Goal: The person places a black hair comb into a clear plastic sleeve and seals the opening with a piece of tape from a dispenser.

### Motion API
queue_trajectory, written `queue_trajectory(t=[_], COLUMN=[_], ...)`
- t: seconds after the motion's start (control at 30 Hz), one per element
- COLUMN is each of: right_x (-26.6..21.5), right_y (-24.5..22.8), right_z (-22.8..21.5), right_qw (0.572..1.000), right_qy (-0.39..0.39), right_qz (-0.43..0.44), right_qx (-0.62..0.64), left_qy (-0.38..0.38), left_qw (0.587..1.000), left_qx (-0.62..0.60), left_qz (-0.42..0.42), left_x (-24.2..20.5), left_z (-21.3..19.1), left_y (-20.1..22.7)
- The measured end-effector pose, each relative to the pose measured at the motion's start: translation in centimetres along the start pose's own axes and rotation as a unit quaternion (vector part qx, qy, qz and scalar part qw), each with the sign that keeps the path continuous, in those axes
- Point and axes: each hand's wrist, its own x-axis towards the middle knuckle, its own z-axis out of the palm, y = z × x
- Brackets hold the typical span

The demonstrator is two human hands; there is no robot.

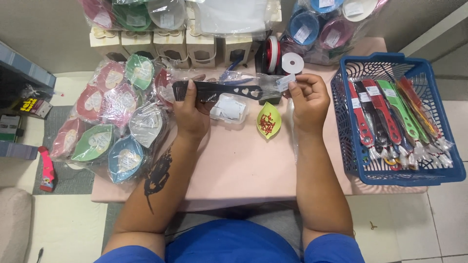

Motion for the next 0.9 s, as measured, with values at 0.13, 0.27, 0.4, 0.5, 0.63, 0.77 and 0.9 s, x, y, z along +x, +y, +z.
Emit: queue_trajectory(t=[0.13, 0.27, 0.4, 0.5, 0.63, 0.77, 0.9], right_x=[0.2, -0.1, -0.6, -0.4, -0.9, -1.5, -1.0], right_y=[0.5, 0.0, -0.7, 0.4, -1.9, -4.3, -2.6], right_z=[-0.2, 0.3, 1.0, 0.4, 1.3, 2.5, 1.5], right_qw=[1.000, 0.999, 0.997, 0.995, 0.994, 0.992, 0.993], right_qy=[0.015, 0.008, -0.017, -0.043, -0.044, -0.014, -0.033], right_qz=[-0.006, 0.033, 0.075, 0.085, 0.095, 0.124, 0.116], right_qx=[-0.013, -0.003, 0.001, -0.021, -0.041, 0.000, -0.014], left_qy=[-0.011, -0.012, -0.013, -0.001, 0.001, -0.004, 0.013], left_qw=[0.999, 0.999, 0.999, 0.999, 0.999, 0.999, 1.000], left_qx=[0.026, 0.036, 0.033, 0.010, 0.020, 0.040, 0.015], left_qz=[0.024, 0.033, 0.029, 0.039, 0.030, 0.022, 0.008], left_x=[0.0, 0.1, -0.3, 0.0, -0.4, -1.0, -0.2], left_z=[-0.2, -0.3, 0.0, 0.0, 0.4, 1.6, 0.4], left_y=[-0.3, -0.5, 0.0, -0.2, 0.0, 0.9, 0.0])
